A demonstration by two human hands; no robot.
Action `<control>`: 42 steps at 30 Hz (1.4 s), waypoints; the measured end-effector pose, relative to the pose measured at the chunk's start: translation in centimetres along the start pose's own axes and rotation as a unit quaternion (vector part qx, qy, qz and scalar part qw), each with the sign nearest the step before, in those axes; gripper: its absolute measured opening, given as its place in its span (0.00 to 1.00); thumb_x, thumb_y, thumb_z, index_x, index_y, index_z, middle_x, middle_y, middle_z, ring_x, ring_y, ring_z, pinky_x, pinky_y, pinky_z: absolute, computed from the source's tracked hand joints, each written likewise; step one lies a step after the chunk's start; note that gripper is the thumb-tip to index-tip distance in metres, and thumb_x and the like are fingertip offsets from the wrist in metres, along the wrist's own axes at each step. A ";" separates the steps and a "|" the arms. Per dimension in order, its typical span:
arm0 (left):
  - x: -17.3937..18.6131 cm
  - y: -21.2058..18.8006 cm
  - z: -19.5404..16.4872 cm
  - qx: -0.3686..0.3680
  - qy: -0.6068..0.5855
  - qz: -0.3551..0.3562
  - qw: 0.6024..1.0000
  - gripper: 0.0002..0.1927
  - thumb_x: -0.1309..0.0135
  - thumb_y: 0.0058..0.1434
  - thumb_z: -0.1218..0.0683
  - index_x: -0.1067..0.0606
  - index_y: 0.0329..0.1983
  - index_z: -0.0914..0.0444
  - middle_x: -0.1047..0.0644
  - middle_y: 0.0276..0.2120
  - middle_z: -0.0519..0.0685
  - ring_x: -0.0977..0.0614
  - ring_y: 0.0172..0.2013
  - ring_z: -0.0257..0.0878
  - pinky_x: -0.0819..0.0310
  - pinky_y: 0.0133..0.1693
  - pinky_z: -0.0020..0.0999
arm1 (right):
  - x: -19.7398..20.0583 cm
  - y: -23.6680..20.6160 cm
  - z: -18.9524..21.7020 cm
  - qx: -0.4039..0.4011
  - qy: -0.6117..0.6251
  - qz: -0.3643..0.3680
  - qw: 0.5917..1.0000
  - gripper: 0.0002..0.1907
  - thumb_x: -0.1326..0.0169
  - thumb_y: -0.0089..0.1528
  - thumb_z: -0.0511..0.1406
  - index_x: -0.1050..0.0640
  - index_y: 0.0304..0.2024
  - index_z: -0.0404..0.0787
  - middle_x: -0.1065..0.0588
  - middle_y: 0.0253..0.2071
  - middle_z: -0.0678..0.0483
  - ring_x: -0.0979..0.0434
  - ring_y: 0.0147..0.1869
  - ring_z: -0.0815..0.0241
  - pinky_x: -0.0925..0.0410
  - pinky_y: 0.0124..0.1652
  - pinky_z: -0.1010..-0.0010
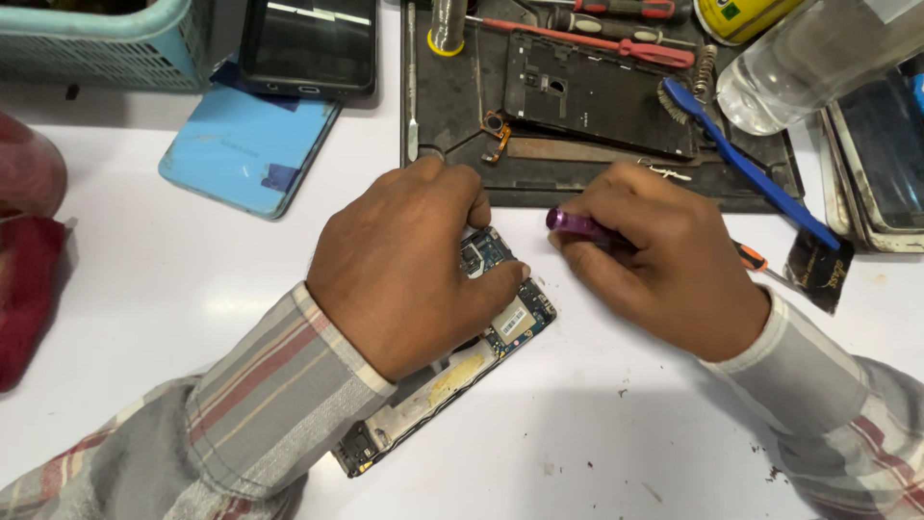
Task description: The person uses a purple precision screwdriver to remove screws from a disassembled smartphone chassis on a workbench. They then lift and set aside a small internal component, continuing to unscrew and separate parts of the phone's internal assembly.
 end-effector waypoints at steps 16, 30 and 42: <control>0.0 -0.6 -0.4 -0.035 0.011 -0.063 0.997 0.29 0.27 0.42 0.39 0.25 0.34 0.63 0.25 0.34 0.54 0.21 0.38 0.50 0.27 0.36 0.47 | -0.8 -2.0 -1.2 -0.012 0.052 0.108 0.993 0.06 0.48 0.61 0.28 0.28 0.41 0.37 0.29 0.35 0.53 0.30 0.35 0.61 0.35 0.35 0.71; -0.6 -0.2 -0.1 -0.038 0.023 -0.064 0.997 0.30 0.26 0.42 0.41 0.25 0.34 0.67 0.24 0.35 0.56 0.21 0.39 0.52 0.26 0.38 0.49 | -2.6 -2.8 1.3 0.054 0.063 0.177 0.981 0.09 0.41 0.55 0.27 0.23 0.38 0.39 0.23 0.39 0.55 0.20 0.35 0.65 0.30 0.31 0.75; -1.3 -0.1 0.1 -0.018 0.035 -0.040 0.998 0.30 0.28 0.44 0.40 0.25 0.37 0.66 0.25 0.36 0.55 0.21 0.41 0.49 0.24 0.38 0.47 | -2.9 -3.0 0.3 0.003 0.069 0.171 0.983 0.10 0.39 0.57 0.29 0.23 0.41 0.41 0.23 0.40 0.57 0.26 0.31 0.70 0.33 0.27 0.79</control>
Point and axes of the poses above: each hand's wrist, its own y-axis towards the middle knuckle, its own x-axis out of the back of the hand, z = x × y, the point moved 10 cm from there along y, towards the middle knuckle
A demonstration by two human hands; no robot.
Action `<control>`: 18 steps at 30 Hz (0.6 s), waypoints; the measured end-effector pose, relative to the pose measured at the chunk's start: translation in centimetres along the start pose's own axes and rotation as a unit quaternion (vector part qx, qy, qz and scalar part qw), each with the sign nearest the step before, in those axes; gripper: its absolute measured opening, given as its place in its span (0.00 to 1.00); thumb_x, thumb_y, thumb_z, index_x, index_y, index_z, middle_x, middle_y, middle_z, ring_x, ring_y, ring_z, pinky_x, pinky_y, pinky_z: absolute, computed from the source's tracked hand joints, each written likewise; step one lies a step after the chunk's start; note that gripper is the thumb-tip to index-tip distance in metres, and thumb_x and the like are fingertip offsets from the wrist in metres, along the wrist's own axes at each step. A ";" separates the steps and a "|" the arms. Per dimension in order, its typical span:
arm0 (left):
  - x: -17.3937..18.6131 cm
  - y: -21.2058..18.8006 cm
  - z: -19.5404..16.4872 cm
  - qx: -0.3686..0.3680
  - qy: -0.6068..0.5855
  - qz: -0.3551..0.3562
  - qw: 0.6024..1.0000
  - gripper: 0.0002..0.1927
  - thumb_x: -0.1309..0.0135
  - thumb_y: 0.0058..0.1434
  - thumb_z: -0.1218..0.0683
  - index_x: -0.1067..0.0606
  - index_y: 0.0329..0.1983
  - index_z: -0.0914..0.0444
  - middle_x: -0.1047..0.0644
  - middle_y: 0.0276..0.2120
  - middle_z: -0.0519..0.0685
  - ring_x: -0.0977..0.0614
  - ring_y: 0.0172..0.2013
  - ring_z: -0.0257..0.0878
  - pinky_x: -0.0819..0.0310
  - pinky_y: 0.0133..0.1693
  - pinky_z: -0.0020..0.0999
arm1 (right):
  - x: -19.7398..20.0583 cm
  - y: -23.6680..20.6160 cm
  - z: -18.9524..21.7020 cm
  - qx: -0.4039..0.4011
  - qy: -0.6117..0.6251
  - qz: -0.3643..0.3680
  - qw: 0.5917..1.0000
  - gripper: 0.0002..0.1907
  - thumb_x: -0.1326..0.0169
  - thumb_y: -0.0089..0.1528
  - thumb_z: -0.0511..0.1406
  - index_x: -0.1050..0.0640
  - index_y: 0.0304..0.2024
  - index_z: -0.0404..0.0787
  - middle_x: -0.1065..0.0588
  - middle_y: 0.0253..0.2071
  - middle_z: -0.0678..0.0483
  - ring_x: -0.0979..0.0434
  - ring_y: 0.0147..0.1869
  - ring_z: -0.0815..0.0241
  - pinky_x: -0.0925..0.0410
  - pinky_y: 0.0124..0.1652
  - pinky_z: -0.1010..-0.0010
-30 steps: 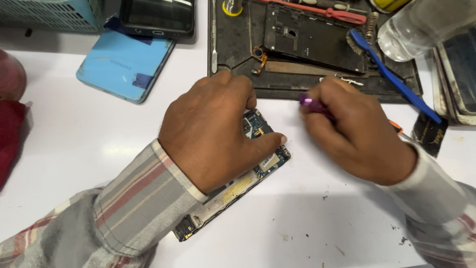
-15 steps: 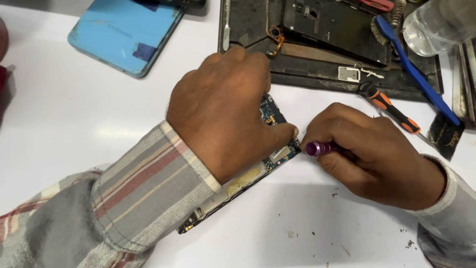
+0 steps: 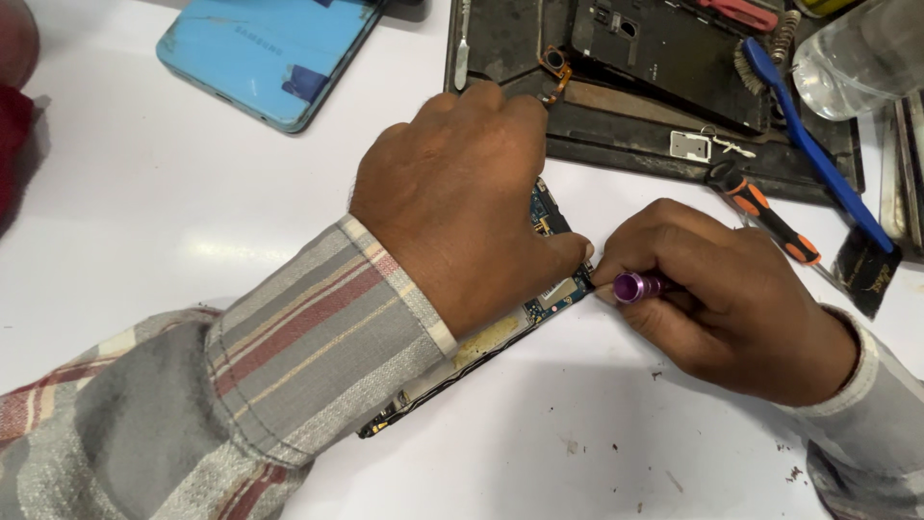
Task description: The person uses a purple precision screwdriver to remove screws from a disassembled smartphone chassis on a workbench. They then lift and set aside a small internal component, continuing to unscrew and separate parts of the phone's internal assembly.
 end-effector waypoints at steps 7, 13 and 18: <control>-0.4 0.1 0.2 0.008 0.012 0.026 1.000 0.29 0.28 0.46 0.40 0.25 0.38 0.65 0.25 0.36 0.55 0.20 0.41 0.48 0.24 0.39 0.47 | 0.2 0.2 0.2 -0.002 -0.022 -0.008 1.000 0.10 0.39 0.54 0.27 0.23 0.37 0.39 0.23 0.37 0.56 0.27 0.29 0.68 0.33 0.26 0.77; -0.4 0.2 0.1 0.006 0.008 0.024 1.000 0.29 0.28 0.46 0.40 0.25 0.37 0.65 0.25 0.36 0.55 0.20 0.40 0.48 0.24 0.38 0.46 | 0.3 0.3 0.7 0.027 -0.013 -0.015 0.999 0.09 0.40 0.56 0.27 0.24 0.38 0.38 0.24 0.37 0.55 0.24 0.36 0.66 0.31 0.32 0.77; -0.6 0.1 0.3 0.021 0.007 0.047 0.999 0.28 0.29 0.48 0.40 0.25 0.38 0.64 0.25 0.36 0.54 0.20 0.41 0.47 0.23 0.39 0.46 | 0.4 0.3 0.9 0.038 -0.014 -0.014 0.999 0.06 0.42 0.58 0.26 0.24 0.38 0.36 0.24 0.37 0.54 0.24 0.39 0.63 0.30 0.35 0.75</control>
Point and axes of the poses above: each hand's wrist, its own y-axis towards the middle knuckle, its own x-axis out of the back of the hand, z = x × y, the point moved 10 cm from there along y, towards the middle knuckle
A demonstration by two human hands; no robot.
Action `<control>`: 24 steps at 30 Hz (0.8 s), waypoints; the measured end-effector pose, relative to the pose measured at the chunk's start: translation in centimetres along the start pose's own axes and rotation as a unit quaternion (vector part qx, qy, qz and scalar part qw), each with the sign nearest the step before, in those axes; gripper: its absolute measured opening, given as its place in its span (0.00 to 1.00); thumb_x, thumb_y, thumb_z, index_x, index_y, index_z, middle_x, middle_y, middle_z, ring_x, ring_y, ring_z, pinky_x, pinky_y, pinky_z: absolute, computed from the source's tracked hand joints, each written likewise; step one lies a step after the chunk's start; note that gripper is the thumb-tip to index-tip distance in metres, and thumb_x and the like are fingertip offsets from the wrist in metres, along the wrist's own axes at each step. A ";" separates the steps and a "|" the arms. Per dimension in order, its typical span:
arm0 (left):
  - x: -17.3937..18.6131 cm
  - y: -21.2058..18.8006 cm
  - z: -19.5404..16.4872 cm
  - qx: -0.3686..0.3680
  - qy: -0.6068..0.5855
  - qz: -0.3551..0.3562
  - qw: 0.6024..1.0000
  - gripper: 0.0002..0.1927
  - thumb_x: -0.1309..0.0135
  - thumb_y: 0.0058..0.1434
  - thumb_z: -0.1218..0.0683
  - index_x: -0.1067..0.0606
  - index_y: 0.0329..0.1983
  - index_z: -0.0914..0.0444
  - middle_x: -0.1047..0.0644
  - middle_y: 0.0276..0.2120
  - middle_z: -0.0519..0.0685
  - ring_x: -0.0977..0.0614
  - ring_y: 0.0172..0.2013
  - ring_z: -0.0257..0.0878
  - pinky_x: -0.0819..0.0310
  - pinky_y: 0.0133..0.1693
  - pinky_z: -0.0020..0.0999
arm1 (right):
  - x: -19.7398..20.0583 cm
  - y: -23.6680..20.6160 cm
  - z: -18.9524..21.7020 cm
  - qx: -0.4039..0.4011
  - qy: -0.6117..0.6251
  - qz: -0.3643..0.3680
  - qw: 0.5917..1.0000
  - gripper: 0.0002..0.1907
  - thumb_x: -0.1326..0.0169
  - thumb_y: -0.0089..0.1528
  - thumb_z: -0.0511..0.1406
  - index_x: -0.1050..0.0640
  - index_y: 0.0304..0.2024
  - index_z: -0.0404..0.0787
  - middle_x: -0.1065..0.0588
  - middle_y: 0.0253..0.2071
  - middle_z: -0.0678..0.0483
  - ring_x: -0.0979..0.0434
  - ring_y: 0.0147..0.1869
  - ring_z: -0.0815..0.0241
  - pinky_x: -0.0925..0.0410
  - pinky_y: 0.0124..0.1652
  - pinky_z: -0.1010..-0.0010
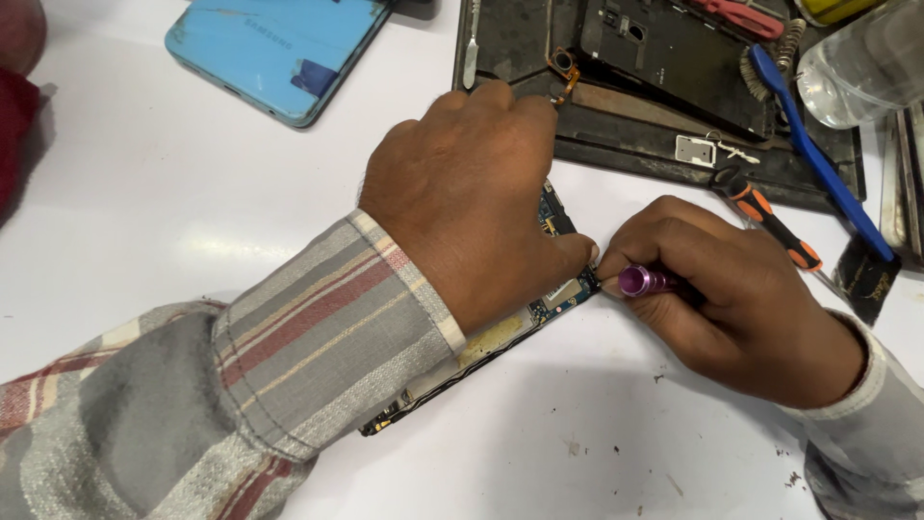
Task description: The person uses a purple precision screwdriver to remove screws from a disassembled smartphone chassis on a workbench. They then lift and set aside a small internal component, continuing to unscrew and separate parts of the phone's internal assembly.
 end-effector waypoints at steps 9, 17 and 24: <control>0.3 0.0 -0.2 -0.005 0.003 -0.014 1.000 0.29 0.29 0.46 0.39 0.25 0.38 0.64 0.25 0.36 0.54 0.20 0.41 0.47 0.24 0.39 0.48 | 0.0 0.1 0.2 0.007 -0.002 -0.001 1.000 0.05 0.42 0.59 0.28 0.24 0.37 0.36 0.24 0.36 0.54 0.25 0.38 0.63 0.30 0.35 0.75; -0.1 0.1 -0.1 0.004 0.004 0.007 1.000 0.28 0.29 0.48 0.40 0.25 0.38 0.65 0.26 0.36 0.54 0.20 0.41 0.47 0.24 0.39 0.47 | 0.1 0.1 0.2 0.005 0.020 0.008 1.000 0.07 0.42 0.59 0.27 0.23 0.39 0.36 0.24 0.38 0.54 0.25 0.40 0.63 0.30 0.36 0.75; 1.0 -0.1 -0.5 -0.031 -0.013 -0.063 0.997 0.30 0.28 0.43 0.40 0.25 0.37 0.66 0.25 0.36 0.56 0.21 0.41 0.50 0.25 0.38 0.49 | 1.3 -1.1 -1.2 -0.042 0.005 -0.033 0.999 0.09 0.46 0.61 0.27 0.21 0.44 0.36 0.24 0.40 0.53 0.27 0.39 0.64 0.32 0.35 0.75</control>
Point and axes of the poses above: each hand's wrist, its own y-axis towards the middle knuckle, its own x-axis out of the back of the hand, z = x × y, the point moved 10 cm from there along y, towards the middle knuckle
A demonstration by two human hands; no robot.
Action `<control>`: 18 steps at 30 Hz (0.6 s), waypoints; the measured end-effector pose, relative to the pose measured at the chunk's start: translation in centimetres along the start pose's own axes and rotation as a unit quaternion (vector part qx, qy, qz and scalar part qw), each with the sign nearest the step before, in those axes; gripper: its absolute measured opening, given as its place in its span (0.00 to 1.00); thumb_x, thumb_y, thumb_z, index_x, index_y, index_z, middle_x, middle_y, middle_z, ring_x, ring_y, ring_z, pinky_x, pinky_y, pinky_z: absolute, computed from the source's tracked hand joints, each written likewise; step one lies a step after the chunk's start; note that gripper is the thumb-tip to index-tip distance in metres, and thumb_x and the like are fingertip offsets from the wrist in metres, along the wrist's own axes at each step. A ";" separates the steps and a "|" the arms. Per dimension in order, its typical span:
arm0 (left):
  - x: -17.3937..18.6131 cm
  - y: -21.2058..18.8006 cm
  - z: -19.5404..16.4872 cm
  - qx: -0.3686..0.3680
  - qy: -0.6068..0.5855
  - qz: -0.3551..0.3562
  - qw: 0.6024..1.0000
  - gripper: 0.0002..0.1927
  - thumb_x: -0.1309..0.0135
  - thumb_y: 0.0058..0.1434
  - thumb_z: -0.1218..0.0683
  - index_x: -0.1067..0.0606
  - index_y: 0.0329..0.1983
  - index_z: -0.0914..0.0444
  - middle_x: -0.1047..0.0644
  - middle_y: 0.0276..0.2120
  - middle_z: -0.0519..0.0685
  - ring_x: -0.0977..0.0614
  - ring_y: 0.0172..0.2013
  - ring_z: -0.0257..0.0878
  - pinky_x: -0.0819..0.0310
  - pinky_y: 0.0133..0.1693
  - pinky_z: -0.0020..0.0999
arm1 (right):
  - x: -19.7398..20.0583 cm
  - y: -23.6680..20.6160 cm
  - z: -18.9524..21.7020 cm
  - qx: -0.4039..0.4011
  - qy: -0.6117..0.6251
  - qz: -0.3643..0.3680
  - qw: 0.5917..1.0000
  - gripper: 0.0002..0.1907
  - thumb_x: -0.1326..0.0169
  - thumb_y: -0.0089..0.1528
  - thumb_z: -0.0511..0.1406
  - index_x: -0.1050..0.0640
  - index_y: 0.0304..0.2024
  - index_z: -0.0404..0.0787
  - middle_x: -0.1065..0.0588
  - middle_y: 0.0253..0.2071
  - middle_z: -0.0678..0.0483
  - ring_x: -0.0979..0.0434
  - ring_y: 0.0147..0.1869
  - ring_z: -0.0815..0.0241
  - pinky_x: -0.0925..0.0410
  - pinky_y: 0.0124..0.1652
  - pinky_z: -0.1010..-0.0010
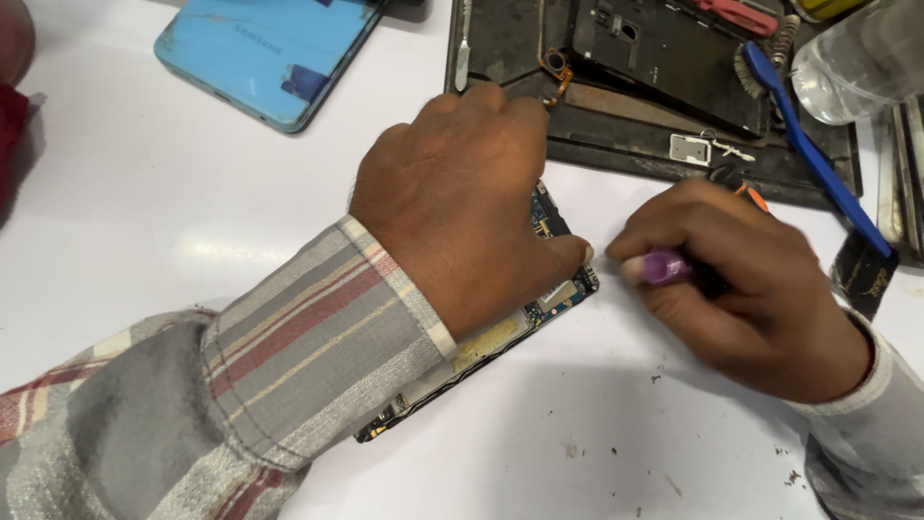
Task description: The person uses a purple precision screwdriver to remove screws from a disassembled smartphone chassis on a workbench. They then lift and set aside a small internal component, continuing to unscrew and separate parts of the phone's internal assembly.
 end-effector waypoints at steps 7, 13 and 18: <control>-0.6 0.0 0.2 0.009 0.011 0.023 1.000 0.30 0.29 0.46 0.40 0.25 0.38 0.66 0.25 0.36 0.55 0.21 0.41 0.50 0.25 0.39 0.50 | 4.7 -1.8 -0.9 0.084 0.233 -0.196 0.949 0.21 0.64 0.80 0.45 0.28 0.52 0.35 0.28 0.46 0.51 0.25 0.41 0.70 0.27 0.42 0.75; 0.0 -0.1 0.2 0.010 -0.003 0.019 1.000 0.26 0.28 0.44 0.40 0.25 0.32 0.64 0.26 0.34 0.54 0.22 0.37 0.49 0.27 0.37 0.49 | 5.5 -1.1 -1.7 0.000 0.275 -0.216 0.937 0.13 0.59 0.74 0.38 0.31 0.50 0.33 0.25 0.48 0.42 0.20 0.38 0.64 0.26 0.37 0.75; -0.5 -0.1 0.6 0.040 -0.008 0.050 0.998 0.27 0.27 0.43 0.40 0.25 0.33 0.62 0.27 0.33 0.52 0.22 0.36 0.48 0.27 0.35 0.46 | 5.5 -0.8 -0.3 -0.028 0.215 -0.219 0.951 0.09 0.51 0.66 0.27 0.31 0.49 0.31 0.25 0.48 0.42 0.18 0.46 0.61 0.20 0.47 0.69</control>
Point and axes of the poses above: each hand's wrist, its own y-axis towards the middle knuckle, its own x-axis out of the back of the hand, z = x × y, the point moved 10 cm from there along y, towards the middle knuckle
